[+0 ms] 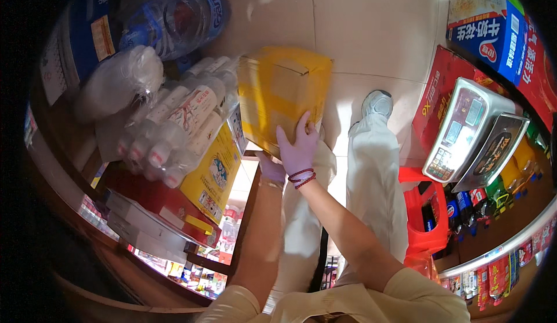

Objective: The person removes cooked sausages from a roller grill using tongs and places them into a blue tray. They then walk through the store, open a refrigerator, and place the tray inside. The person proceeds to open a cardboard box of bottled beverages and restocks them into the refrigerator.

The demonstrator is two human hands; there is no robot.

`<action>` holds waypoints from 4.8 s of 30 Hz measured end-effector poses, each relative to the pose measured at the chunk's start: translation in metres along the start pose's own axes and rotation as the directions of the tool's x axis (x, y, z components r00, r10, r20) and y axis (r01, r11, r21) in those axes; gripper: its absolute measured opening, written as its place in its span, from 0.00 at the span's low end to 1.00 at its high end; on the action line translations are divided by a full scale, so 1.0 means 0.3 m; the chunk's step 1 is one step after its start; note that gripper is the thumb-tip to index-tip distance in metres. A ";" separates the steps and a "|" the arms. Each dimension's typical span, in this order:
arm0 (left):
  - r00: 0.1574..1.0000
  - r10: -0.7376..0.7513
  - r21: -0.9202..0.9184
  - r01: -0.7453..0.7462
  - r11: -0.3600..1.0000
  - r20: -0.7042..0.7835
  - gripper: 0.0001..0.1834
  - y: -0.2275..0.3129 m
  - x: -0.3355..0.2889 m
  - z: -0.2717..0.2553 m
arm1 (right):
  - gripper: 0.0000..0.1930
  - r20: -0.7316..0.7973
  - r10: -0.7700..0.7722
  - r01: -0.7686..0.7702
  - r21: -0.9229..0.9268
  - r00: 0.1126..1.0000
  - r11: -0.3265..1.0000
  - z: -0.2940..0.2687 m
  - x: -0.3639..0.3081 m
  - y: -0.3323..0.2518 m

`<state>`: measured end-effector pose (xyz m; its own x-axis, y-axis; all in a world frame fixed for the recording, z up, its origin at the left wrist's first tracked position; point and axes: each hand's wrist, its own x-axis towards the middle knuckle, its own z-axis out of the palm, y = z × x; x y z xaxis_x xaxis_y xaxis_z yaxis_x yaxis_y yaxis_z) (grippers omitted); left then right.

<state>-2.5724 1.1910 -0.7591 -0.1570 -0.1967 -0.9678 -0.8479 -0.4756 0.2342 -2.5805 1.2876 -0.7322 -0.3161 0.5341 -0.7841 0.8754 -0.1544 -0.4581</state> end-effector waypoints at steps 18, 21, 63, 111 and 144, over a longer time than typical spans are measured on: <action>0.941 -0.079 -0.149 0.031 0.988 -0.329 0.44 -0.196 -0.018 -0.019 | 0.32 0.285 -0.216 0.176 0.161 0.934 0.971 -0.115 0.689 -0.008; 0.889 -0.175 -0.401 -0.011 0.916 -0.424 0.47 -0.223 0.069 -0.122 | 0.28 0.302 -0.251 0.171 0.267 0.920 0.948 -0.114 0.647 0.016; 0.983 0.099 0.498 -0.009 0.867 -0.155 0.32 -0.102 -0.224 -0.166 | 0.33 0.139 0.006 -0.066 0.432 0.990 0.899 -0.217 0.377 -0.038; 0.888 -0.169 0.184 0.269 0.945 -0.428 0.55 -0.041 -0.202 -0.275 | 0.39 0.405 0.103 -0.056 -0.126 0.908 0.990 -0.643 0.137 0.051; 0.982 -0.018 0.257 -0.032 0.966 0.188 0.44 -0.082 -0.471 0.148 | 0.31 -0.373 -0.234 0.206 -0.115 0.898 0.972 -0.858 -0.109 -0.131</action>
<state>-2.5519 1.2687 -0.6323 -0.2343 -0.0237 -0.9719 -0.9441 -0.2328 0.2333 -2.5103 1.4901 -0.5807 -0.3526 0.8256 -0.4405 0.8278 0.0557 -0.5583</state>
